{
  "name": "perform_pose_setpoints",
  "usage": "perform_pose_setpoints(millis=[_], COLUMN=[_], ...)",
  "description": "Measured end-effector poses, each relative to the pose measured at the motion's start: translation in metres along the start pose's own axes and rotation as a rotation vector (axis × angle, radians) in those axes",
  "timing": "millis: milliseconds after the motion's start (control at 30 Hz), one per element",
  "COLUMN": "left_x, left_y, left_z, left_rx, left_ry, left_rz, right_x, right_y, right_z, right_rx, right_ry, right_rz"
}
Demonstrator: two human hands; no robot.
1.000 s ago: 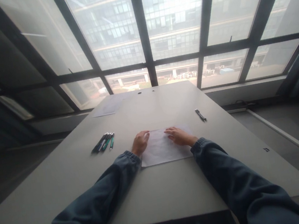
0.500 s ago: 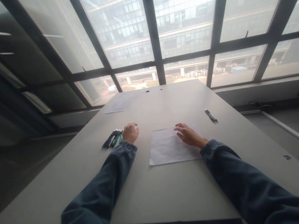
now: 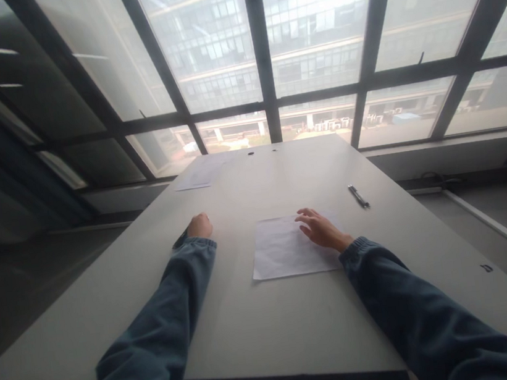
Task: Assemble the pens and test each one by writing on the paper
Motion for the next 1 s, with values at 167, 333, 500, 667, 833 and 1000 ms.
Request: perform_pose_setpoints(millis=[167, 333, 500, 667, 833, 1000], left_x=[-0.001, 0.005, -0.015, -0.052, -0.086, -0.106], left_y=[0.002, 0.017, 0.025, 0.056, 0.053, 0.036], left_z=[0.002, 0.018, 0.086, 0.146, 0.161, 0.168], left_rx=[-0.043, -0.219, -1.052, -1.480, -1.624, -1.608], left_ry=[0.002, 0.006, 0.093, 0.059, 0.093, 0.041], left_rz=[0.024, 0.064, -0.233, -0.226, -0.052, -0.073], right_x=[0.002, 0.004, 0.010, 0.017, 0.016, 0.011], right_y=[0.003, 0.007, 0.015, 0.016, 0.005, 0.005], right_z=[-0.002, -0.009, -0.020, -0.027, -0.026, -0.006], right_rx=[0.014, 0.047, 0.084, 0.275, 0.529, 0.582], right_ry=[-0.006, -0.003, 0.009, -0.127, -0.339, -0.495], right_rz=[0.019, 0.045, 0.085, 0.112, 0.102, 0.238])
Point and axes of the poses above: each hand's wrist, its own x-axis towards the middle knuckle, its own y-axis out of the back of the hand, z = x × y, the point moved 10 cm from there along x, towards the middle knuckle, and after that the axes turned 15 degrees about z, right-handed, at the moved point
